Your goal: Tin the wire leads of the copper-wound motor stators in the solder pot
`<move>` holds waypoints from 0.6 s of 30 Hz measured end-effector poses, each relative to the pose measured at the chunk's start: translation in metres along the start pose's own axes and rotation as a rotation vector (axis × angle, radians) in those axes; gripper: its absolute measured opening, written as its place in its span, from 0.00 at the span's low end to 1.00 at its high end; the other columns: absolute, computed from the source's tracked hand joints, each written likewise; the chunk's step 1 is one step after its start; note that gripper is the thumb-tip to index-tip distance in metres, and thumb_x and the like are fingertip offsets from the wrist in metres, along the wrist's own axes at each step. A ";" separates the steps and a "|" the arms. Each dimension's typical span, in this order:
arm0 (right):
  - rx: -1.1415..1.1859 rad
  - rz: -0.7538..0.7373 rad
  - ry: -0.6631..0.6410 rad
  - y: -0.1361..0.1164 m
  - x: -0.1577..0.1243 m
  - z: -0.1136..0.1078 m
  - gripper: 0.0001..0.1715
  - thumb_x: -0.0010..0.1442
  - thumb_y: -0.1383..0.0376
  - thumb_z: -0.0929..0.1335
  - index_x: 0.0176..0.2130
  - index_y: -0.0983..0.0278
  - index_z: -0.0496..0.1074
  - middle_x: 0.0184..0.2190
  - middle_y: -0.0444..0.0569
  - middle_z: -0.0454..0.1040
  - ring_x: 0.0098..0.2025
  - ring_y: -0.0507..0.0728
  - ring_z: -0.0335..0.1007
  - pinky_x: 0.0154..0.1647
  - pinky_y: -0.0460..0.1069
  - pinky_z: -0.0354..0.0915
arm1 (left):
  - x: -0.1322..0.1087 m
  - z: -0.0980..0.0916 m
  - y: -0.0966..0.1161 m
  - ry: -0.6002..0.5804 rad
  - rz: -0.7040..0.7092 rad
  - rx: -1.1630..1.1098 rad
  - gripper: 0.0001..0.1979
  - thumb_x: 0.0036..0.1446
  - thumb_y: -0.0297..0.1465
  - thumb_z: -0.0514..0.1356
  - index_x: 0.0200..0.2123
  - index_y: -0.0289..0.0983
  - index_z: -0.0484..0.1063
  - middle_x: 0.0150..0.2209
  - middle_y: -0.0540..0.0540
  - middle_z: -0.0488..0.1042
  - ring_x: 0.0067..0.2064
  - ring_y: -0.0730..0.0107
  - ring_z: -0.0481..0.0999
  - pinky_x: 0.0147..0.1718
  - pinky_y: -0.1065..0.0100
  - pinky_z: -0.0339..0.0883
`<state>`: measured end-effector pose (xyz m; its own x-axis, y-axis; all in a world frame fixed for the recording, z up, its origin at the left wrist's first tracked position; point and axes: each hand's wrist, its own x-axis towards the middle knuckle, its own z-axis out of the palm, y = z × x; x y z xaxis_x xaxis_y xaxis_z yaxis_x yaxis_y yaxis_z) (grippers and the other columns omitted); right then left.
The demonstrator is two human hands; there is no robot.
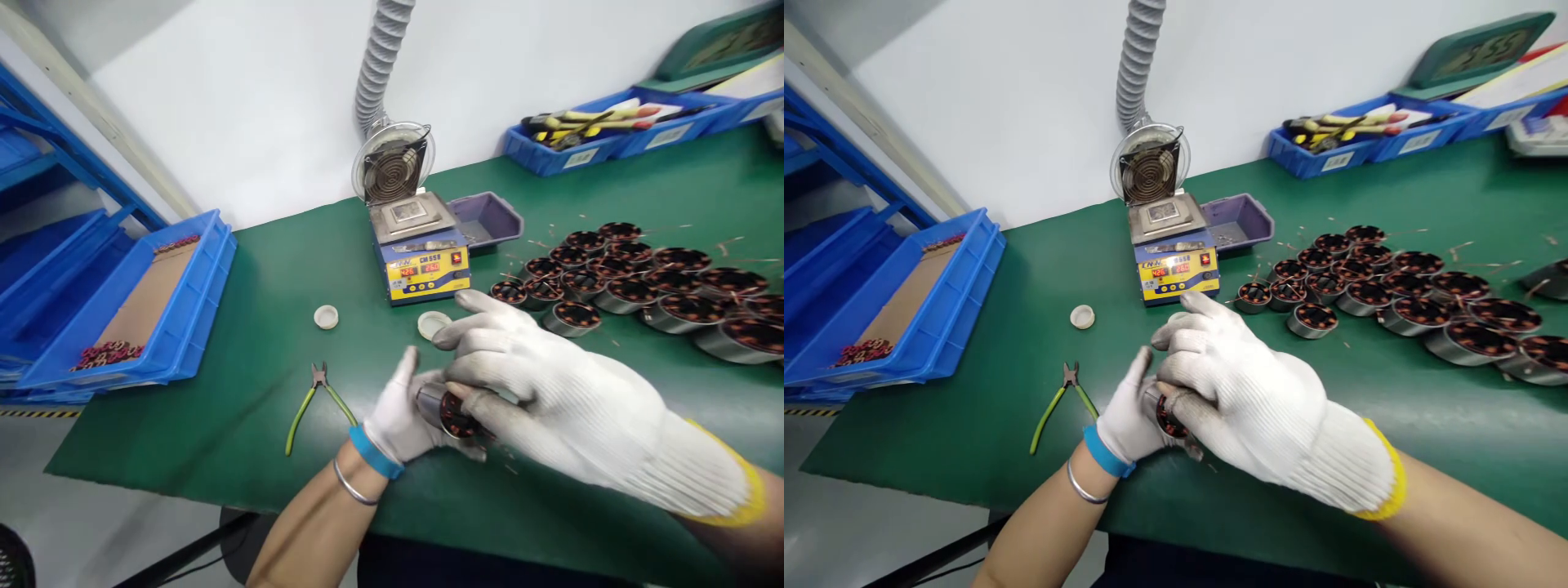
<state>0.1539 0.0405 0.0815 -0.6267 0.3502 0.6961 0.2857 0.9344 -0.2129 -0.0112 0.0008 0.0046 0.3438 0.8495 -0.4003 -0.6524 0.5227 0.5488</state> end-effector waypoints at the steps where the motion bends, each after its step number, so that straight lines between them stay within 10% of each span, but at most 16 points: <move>1: 0.020 0.011 -0.007 0.000 -0.002 0.002 0.11 0.67 0.69 0.67 0.37 0.58 0.78 0.42 0.49 0.84 0.52 0.62 0.82 0.71 0.67 0.67 | 0.003 -0.003 -0.005 -0.070 -0.069 0.043 0.29 0.54 0.58 0.69 0.36 0.35 0.79 0.29 0.42 0.80 0.32 0.54 0.82 0.36 0.56 0.77; 5: 0.279 0.351 0.169 0.004 -0.015 -0.005 0.07 0.65 0.66 0.71 0.34 0.57 0.78 0.41 0.47 0.85 0.52 0.64 0.83 0.63 0.67 0.74 | 0.005 -0.003 -0.012 -0.066 -0.001 0.079 0.26 0.53 0.54 0.70 0.32 0.34 0.76 0.22 0.45 0.76 0.17 0.65 0.72 0.15 0.69 0.60; 8: 0.485 0.845 0.608 0.006 -0.024 -0.018 0.03 0.63 0.60 0.74 0.36 0.55 0.79 0.46 0.51 0.85 0.50 0.66 0.84 0.57 0.66 0.77 | -0.002 0.005 -0.002 0.082 0.086 -0.017 0.22 0.61 0.50 0.66 0.30 0.35 0.74 0.25 0.44 0.78 0.18 0.68 0.72 0.14 0.71 0.57; 10: 0.477 1.022 0.679 0.004 -0.032 -0.017 0.06 0.59 0.57 0.76 0.35 0.55 0.79 0.46 0.53 0.85 0.51 0.68 0.83 0.57 0.66 0.77 | -0.008 0.013 0.005 0.128 0.155 -0.094 0.19 0.65 0.46 0.63 0.30 0.36 0.73 0.30 0.43 0.81 0.20 0.69 0.73 0.18 0.70 0.62; 14: 0.321 0.979 0.190 -0.016 -0.055 0.016 0.11 0.55 0.54 0.73 0.33 0.58 0.80 0.44 0.56 0.86 0.48 0.69 0.84 0.50 0.63 0.80 | -0.014 0.022 0.002 0.221 0.417 -0.197 0.14 0.70 0.41 0.58 0.39 0.37 0.77 0.45 0.41 0.83 0.28 0.68 0.78 0.30 0.65 0.74; 18: 0.277 0.924 -0.074 -0.041 -0.066 0.061 0.34 0.62 0.53 0.68 0.64 0.58 0.76 0.61 0.56 0.80 0.57 0.68 0.81 0.52 0.58 0.80 | -0.017 0.020 -0.023 0.359 0.679 0.047 0.19 0.68 0.46 0.63 0.55 0.40 0.77 0.61 0.39 0.79 0.54 0.57 0.83 0.57 0.58 0.75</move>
<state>0.1395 -0.0166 0.0030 -0.2868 0.9492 0.1298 0.5136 0.2667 -0.8155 0.0117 -0.0238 0.0134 -0.3674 0.9138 -0.1733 -0.6098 -0.0959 0.7867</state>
